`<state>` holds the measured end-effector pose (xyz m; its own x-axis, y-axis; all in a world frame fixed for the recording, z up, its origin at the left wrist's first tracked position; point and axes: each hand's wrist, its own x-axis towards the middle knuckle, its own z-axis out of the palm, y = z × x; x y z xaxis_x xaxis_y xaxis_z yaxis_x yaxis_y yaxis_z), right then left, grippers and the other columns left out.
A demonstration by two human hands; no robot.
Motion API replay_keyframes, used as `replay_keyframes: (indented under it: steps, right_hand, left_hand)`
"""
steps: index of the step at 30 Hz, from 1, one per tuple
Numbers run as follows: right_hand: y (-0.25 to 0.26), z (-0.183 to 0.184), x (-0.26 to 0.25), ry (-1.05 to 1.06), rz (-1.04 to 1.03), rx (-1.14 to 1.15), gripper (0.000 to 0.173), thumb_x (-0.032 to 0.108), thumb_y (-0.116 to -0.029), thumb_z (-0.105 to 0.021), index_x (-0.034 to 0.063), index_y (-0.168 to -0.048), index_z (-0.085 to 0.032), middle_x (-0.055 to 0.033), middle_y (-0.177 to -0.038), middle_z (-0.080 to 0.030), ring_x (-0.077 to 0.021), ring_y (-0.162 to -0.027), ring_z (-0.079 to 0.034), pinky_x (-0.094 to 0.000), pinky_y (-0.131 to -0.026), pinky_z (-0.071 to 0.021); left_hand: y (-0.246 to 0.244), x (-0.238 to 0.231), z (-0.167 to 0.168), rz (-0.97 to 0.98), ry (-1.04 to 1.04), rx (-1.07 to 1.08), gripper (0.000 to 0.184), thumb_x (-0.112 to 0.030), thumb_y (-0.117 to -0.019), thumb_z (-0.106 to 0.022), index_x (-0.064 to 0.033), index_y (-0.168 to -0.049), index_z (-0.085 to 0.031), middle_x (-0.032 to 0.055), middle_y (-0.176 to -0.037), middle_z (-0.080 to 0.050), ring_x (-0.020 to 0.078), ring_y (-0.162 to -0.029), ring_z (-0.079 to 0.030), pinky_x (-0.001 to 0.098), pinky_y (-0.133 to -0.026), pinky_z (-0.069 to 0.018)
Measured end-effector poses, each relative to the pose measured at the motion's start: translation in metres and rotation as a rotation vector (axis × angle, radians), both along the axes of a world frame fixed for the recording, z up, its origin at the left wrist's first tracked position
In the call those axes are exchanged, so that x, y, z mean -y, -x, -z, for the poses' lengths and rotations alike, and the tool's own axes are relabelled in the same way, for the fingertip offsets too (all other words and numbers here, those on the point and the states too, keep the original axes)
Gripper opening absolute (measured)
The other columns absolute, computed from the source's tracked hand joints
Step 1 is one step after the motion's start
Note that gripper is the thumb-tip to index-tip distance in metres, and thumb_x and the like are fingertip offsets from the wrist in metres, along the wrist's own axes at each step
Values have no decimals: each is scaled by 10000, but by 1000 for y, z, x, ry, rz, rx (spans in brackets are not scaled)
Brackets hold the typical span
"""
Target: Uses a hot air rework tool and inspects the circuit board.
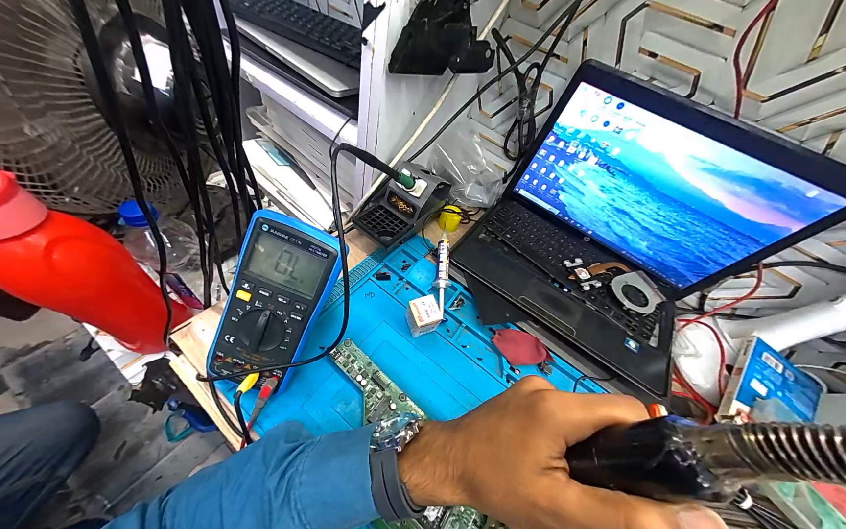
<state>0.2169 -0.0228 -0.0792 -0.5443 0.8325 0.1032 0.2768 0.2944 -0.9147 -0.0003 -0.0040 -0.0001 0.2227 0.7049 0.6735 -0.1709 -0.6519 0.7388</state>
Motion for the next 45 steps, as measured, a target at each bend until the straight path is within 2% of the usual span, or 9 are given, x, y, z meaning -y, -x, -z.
replay_keyframes:
  steps: [7, 13, 25, 34, 39, 45]
  right_hand:
    - [-1, 3, 0, -25, 16, 25, 190, 165, -901, -795, -11, -953, -745, -117, -859, -758, -192, -752, -731, -410, -718, -629]
    - [0, 3, 0, -32, 18, 19, 184, 158, -902, -795, -10, -959, -745, -125, -884, -764, -213, -786, -745, -436, -753, -636]
    - [3, -2, 3, -31, 26, 0, 162, 124, -898, -786, -23, -954, -746, -116, -892, -767, -183, -800, -747, -402, -767, -640]
    - [3, -1, 3, -26, 3, -4, 155, 140, -907, -784, -5, -950, -751, -120, -875, -761, -209, -771, -738, -436, -733, -635]
    - [2, 1, 4, -41, 3, 7, 179, 150, -914, -775, -21, -956, -743, -114, -859, -759, -176, -746, -730, -394, -718, -631]
    - [2, 2, 4, -32, -14, 6, 170, 135, -922, -769, -25, -975, -746, -126, -884, -763, -196, -775, -740, -412, -738, -637]
  left_hand:
    - [-1, 0, 0, 1, 2, -3, 309, -247, -990, -658, 61, -969, -640, 86, -746, -638, 76, -686, -623, 250, -603, -497]
    - [-1, 0, 0, 1, 2, -10, 311, -248, -992, -657, 62, -977, -642, 84, -745, -639, 72, -682, -622, 248, -601, -496]
    - [-2, 1, 1, 10, 3, -17, 319, -253, -993, -658, 66, -977, -644, 92, -761, -651, 79, -703, -637, 254, -617, -510]
    - [0, 1, 0, 3, 5, -21, 313, -251, -993, -656, 62, -982, -641, 91, -762, -651, 80, -702, -639, 255, -615, -511]
    - [-1, 0, 1, 2, 3, -19, 310, -248, -991, -661, 61, -973, -640, 89, -755, -646, 76, -693, -633, 251, -607, -505]
    - [0, 0, 1, 2, 3, -16, 308, -241, -990, -657, 66, -968, -639, 88, -746, -641, 72, -684, -625, 246, -603, -498]
